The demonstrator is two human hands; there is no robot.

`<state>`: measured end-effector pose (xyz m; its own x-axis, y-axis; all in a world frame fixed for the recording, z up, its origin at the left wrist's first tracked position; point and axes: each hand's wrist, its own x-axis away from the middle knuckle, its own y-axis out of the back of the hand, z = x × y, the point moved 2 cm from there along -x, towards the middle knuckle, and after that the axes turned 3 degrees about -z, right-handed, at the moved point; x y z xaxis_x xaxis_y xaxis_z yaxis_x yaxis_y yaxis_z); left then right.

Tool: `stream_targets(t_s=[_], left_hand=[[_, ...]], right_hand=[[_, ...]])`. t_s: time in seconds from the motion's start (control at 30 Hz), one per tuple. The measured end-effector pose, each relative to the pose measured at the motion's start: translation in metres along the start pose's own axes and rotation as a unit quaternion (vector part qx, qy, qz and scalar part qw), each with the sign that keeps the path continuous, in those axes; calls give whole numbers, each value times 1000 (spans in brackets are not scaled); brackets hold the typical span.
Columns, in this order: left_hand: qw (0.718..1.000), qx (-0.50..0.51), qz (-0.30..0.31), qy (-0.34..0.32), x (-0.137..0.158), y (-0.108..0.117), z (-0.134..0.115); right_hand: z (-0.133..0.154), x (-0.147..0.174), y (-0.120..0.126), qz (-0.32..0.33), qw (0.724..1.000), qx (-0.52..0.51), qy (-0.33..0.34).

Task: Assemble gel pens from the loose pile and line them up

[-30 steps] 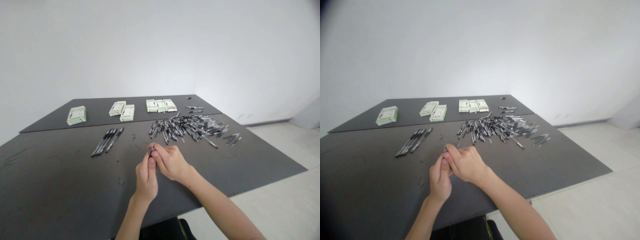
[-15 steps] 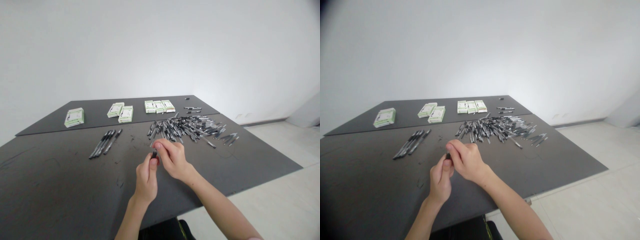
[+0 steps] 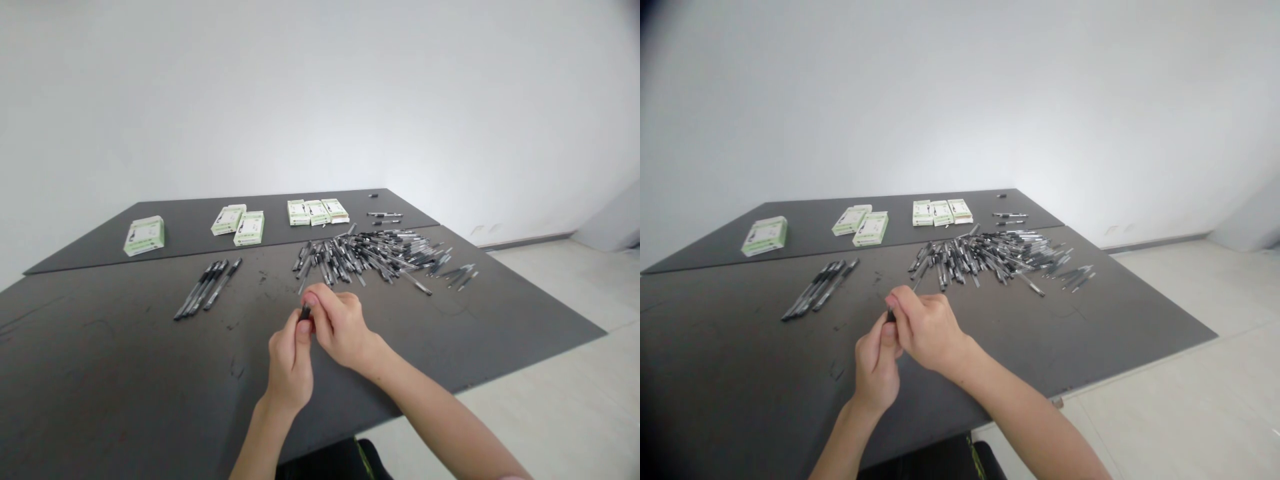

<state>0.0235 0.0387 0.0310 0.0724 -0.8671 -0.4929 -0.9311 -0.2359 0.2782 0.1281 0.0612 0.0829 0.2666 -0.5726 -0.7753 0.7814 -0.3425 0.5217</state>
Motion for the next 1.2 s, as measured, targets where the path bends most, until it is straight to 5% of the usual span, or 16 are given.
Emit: stream_targets(t_s=[0.23,0.43,0.5,0.57,0.77,0.97,1.2], left_hand=[[1000,-21,6,5,-3,0,-3],[998,-55,26,1,2,6,-5],[996,-73,41,-5,4,8,-6],[994,-91,58,-11,5,8,-6],[987,-131,90,-25,6,6,-8],[983,-155,94,-28,8,7,-10],[976,-175,114,-57,9,4,-15]], right_hand=[[-5,2,1,4,997,-75,-29],[-62,-26,45,-200,956,-69,-202],[-88,-49,61,-123,967,56,-215],[-113,-73,68,70,961,208,-167],[-158,-103,34,273,919,259,-118],[-177,-98,-25,404,867,275,-97],[-202,-95,-32,468,820,317,-93]])
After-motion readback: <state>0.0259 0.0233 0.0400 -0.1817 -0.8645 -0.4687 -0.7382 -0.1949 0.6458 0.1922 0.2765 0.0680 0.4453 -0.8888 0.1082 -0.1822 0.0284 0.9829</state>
